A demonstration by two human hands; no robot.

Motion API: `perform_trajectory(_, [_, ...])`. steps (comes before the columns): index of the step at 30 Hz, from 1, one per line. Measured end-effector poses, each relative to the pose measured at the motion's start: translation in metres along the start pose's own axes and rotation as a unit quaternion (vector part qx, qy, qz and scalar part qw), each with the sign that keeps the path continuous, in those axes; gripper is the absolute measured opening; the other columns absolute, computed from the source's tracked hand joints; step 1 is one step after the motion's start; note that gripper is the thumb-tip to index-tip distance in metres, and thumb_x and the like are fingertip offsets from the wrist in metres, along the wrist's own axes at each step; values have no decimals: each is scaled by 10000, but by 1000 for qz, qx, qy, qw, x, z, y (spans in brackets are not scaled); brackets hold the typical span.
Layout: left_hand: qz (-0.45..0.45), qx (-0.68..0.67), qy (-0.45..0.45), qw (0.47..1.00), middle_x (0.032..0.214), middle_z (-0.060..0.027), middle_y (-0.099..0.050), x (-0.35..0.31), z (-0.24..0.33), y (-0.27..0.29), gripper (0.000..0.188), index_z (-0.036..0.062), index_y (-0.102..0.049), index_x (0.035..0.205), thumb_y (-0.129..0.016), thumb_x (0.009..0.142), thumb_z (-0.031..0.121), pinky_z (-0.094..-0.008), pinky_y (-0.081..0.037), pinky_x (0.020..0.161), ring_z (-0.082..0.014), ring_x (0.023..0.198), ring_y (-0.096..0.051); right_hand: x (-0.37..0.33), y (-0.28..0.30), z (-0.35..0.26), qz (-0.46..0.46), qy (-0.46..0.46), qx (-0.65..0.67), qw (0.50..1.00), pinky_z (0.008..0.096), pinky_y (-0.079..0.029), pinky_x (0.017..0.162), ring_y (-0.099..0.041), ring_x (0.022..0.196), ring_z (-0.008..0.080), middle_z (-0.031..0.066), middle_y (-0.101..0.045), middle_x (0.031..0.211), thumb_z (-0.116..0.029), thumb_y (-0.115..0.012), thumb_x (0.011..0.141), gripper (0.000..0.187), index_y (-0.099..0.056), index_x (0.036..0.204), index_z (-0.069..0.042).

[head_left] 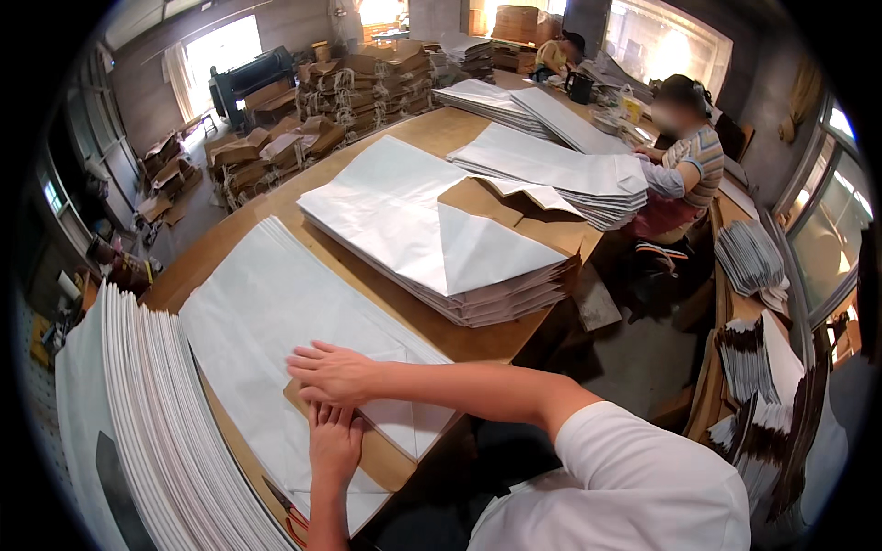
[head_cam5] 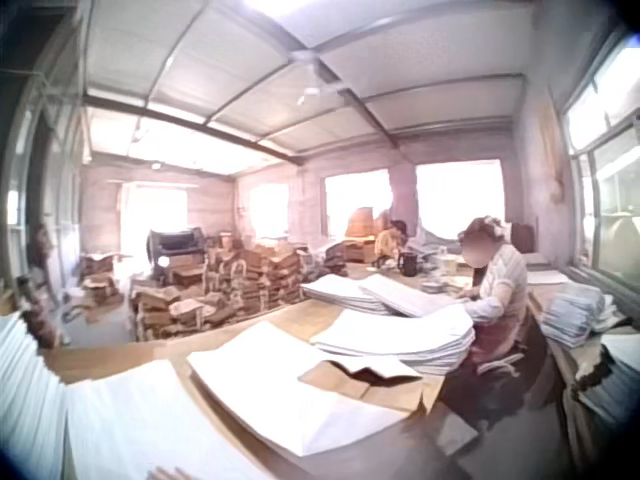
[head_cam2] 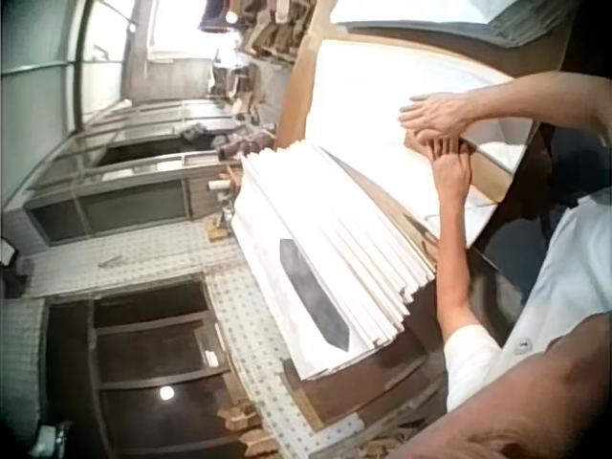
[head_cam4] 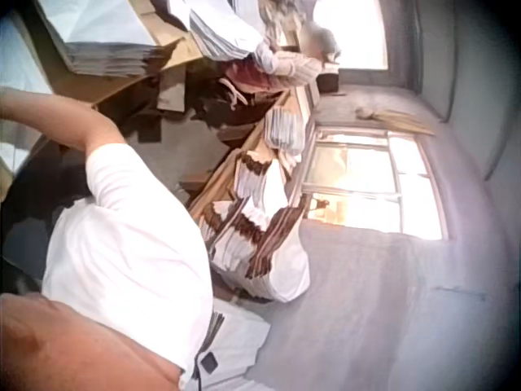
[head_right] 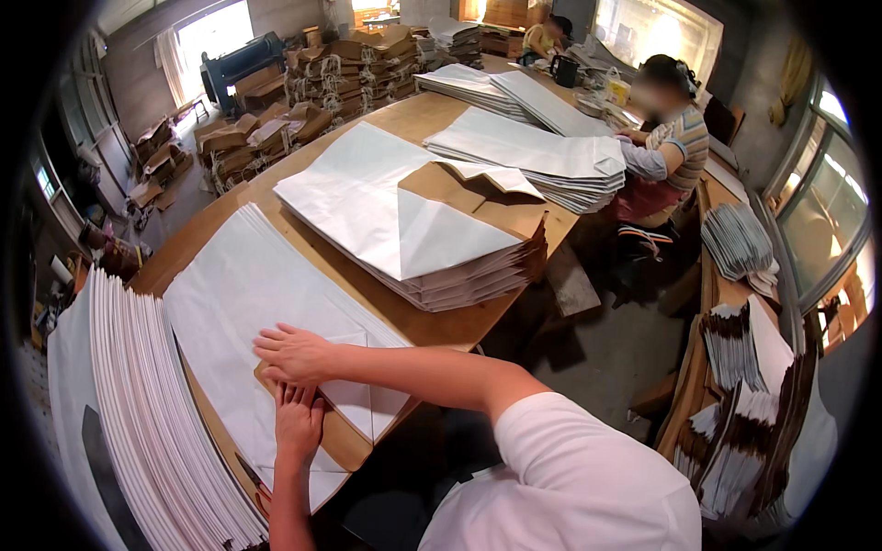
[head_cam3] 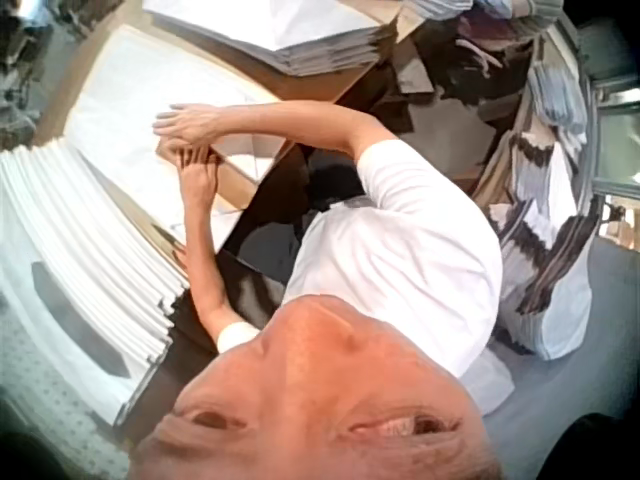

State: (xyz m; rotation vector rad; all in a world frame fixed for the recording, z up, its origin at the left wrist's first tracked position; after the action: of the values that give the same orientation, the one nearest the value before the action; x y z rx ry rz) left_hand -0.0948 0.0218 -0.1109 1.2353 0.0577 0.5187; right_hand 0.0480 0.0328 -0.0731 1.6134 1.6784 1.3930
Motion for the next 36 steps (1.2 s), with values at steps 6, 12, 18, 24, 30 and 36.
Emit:
perform_trajectory(6, [185, -150, 144, 960, 1576, -246, -435, -15, 2, 34, 516, -17, -473, 1509, -500, 1041, 199, -501, -238, 1244, -405, 1459, -395, -91, 4, 57, -12, -59, -66, 996, 496, -287, 1228, -379, 1478, 385, 251, -455, 1551, -406, -461, 1070, 603, -462, 1469, 47])
perform_trajectory(12, [36, 137, 282, 949, 1591, -217, -436, -64, -52, 17, 511, 50, -456, 1550, -459, 1084, 259, -534, -221, 1240, -389, 1487, -373, -99, -4, 56, -62, -112, -41, 991, 474, -149, 1296, -217, 1581, 351, 240, -267, 1680, -451, -347, 1105, 681, -322, 1588, 28])
perform_trajectory(18, [48, 127, 266, 954, 1627, -222, -386, -78, -56, -4, 533, 72, -413, 1584, -438, 1090, 270, -561, -160, 1252, -390, 1526, -313, -112, -9, 55, -47, -108, -30, 993, 453, -137, 1299, -203, 1586, 335, 230, -261, 1685, -458, -340, 1105, 683, -319, 1595, 17])
perform_trajectory(24, [57, 99, 259, 959, 1608, -237, -405, -77, -90, -4, 538, 65, -432, 1572, -480, 1067, 244, -550, -177, 1241, -398, 1499, -342, -89, -17, 66, -50, -52, -107, 992, 481, -232, 1267, -313, 1529, 408, 287, -390, 1599, -404, -427, 1086, 639, -431, 1510, 74])
perform_trajectory(30, [277, -8, 359, 891, 1342, -206, -596, -102, -24, 74, 366, -40, -608, 1319, -549, 1050, 202, -440, -424, 1070, -369, 1234, -561, -131, 63, 49, 244, -243, 132, 929, 478, -496, 998, -597, 1170, 464, 289, -608, 1296, -185, -580, 1009, 350, -626, 1269, 45])
perform_trajectory(36, [213, -98, 401, 885, 936, -99, -670, -138, -72, 39, 267, -29, -667, 1128, -592, 1030, 208, -339, -509, 804, -197, 859, -622, -153, 46, 82, 78, -292, 82, 950, 509, -529, 852, -658, 959, 465, 270, -699, 980, -177, -576, 959, 245, -700, 1023, 25])
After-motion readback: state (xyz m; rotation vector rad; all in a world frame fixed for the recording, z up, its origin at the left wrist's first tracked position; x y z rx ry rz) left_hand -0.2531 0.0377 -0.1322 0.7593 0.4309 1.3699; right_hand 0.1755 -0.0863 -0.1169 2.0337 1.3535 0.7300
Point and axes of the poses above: each hand's wrist, its own x-axis towards the middle knuckle, its own y-axis out of the back of the hand, z = x × y, the point moved 4 cm from there along x, towards the middle knuckle
